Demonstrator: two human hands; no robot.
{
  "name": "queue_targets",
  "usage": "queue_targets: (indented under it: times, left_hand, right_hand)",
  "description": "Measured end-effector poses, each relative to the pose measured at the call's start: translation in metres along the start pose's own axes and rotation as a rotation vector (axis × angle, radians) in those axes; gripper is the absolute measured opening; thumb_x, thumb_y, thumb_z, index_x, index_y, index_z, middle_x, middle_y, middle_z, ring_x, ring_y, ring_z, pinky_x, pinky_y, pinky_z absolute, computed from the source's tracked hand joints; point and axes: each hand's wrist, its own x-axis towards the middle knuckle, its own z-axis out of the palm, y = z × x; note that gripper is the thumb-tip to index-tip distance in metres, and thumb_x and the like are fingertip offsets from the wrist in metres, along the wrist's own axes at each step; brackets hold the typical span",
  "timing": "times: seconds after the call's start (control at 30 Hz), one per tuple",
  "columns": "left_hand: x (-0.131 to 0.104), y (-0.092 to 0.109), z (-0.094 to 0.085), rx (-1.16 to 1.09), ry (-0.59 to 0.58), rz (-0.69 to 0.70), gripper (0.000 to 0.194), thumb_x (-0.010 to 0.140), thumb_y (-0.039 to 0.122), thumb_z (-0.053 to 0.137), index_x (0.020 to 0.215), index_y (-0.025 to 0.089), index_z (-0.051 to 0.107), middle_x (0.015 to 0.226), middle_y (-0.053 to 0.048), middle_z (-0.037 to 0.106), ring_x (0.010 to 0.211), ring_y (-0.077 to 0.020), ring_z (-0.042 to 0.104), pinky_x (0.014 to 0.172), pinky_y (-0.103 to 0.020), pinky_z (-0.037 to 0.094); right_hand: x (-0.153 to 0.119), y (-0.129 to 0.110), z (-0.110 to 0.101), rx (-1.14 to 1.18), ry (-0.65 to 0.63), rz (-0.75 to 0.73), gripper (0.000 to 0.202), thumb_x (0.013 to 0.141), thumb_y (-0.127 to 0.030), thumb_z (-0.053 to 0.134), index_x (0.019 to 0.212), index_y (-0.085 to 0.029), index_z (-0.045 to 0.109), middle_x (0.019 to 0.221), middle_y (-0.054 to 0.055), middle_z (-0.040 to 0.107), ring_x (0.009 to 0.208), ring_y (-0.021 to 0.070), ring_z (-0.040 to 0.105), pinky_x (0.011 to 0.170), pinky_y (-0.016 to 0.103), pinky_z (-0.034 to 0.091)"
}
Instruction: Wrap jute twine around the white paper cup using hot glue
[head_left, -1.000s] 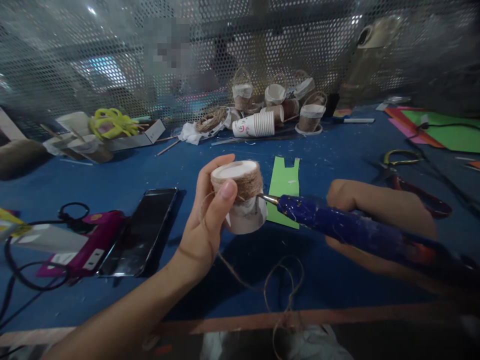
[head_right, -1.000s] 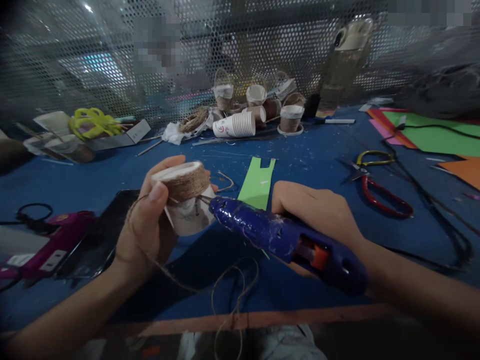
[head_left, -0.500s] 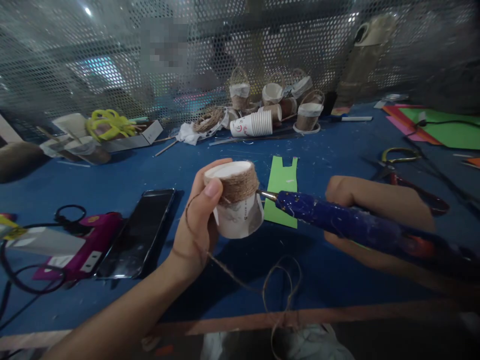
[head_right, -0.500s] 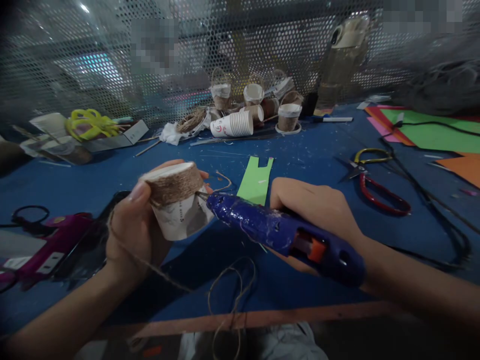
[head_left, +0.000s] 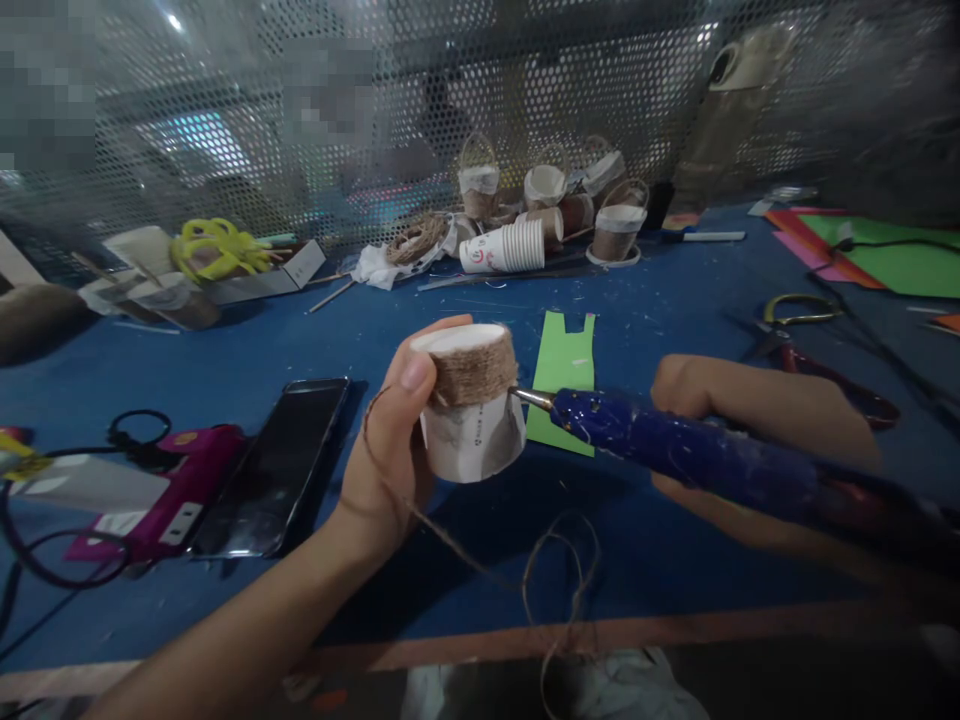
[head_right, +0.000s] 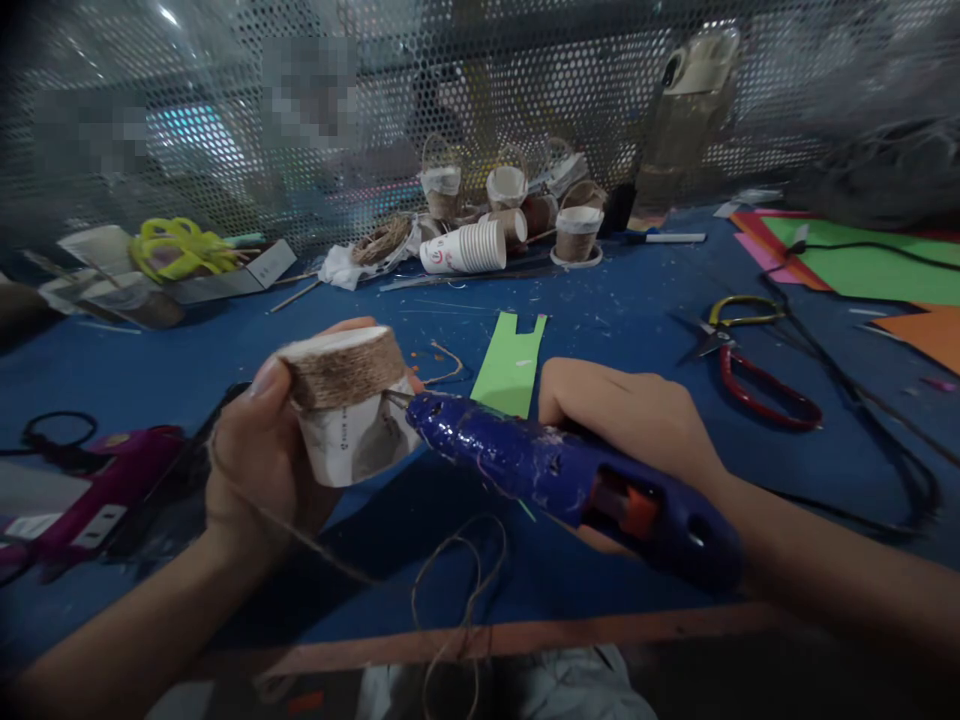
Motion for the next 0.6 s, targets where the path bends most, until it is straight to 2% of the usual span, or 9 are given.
queue_targets:
  times: [0.13, 0.23, 0.43, 0.6]
  left_hand:
    - [0.0012, 0.0018, 0.0020, -0.006, 0.012, -0.022, 0.055, 0.080, 0.060, 0.068, 0.115, 0.018, 0.066, 0.095, -0.007, 0.076, 0.086, -0.0274, 0.072, 0.076, -0.039, 0.055]
    - [0.0016, 0.0010, 0.0013, 0.003, 0.019, -0.010, 0.055, 0.079, 0.060, 0.069, 0.116, 0.018, 0.066, 0.098, -0.007, 0.076, 0.086, -0.0259, 0.071, 0.075, -0.037, 0.054]
    - [0.0012, -0.0003, -0.0011, 0.052, 0.027, -0.036, 0.054, 0.079, 0.058, 0.072, 0.116, 0.019, 0.068, 0.093, -0.004, 0.075, 0.082, -0.0215, 0.070, 0.069, -0.030, 0.052]
    - [0.0011, 0.0015, 0.0013, -0.026, 0.001, -0.038, 0.053, 0.082, 0.057, 0.069, 0.117, 0.017, 0.066, 0.096, -0.007, 0.076, 0.085, -0.0255, 0.072, 0.073, -0.037, 0.057]
  right_hand:
    - [0.0014, -0.0043, -0.0010, -0.037, 0.007, 0.048, 0.016, 0.077, -0.027, 0.063, 0.073, -0.028, 0.048, 0.067, -0.007, 0.053, 0.057, 0.0136, 0.048, 0.055, 0.031, 0.032]
    - [0.0011, -0.0036, -0.0005, -0.012, -0.003, 0.043, 0.016, 0.079, -0.028, 0.063, 0.073, -0.028, 0.048, 0.067, -0.007, 0.052, 0.058, 0.0135, 0.047, 0.056, 0.031, 0.032]
    - [-0.0005, 0.0040, 0.0018, 0.060, 0.001, -0.081, 0.027, 0.076, -0.018, 0.068, 0.078, -0.028, 0.043, 0.070, -0.008, 0.051, 0.061, 0.0128, 0.047, 0.056, 0.029, 0.034]
    - [0.0003, 0.0026, -0.0003, 0.032, -0.021, -0.019, 0.022, 0.079, -0.021, 0.066, 0.077, -0.028, 0.045, 0.071, -0.007, 0.051, 0.061, 0.0133, 0.047, 0.057, 0.030, 0.033]
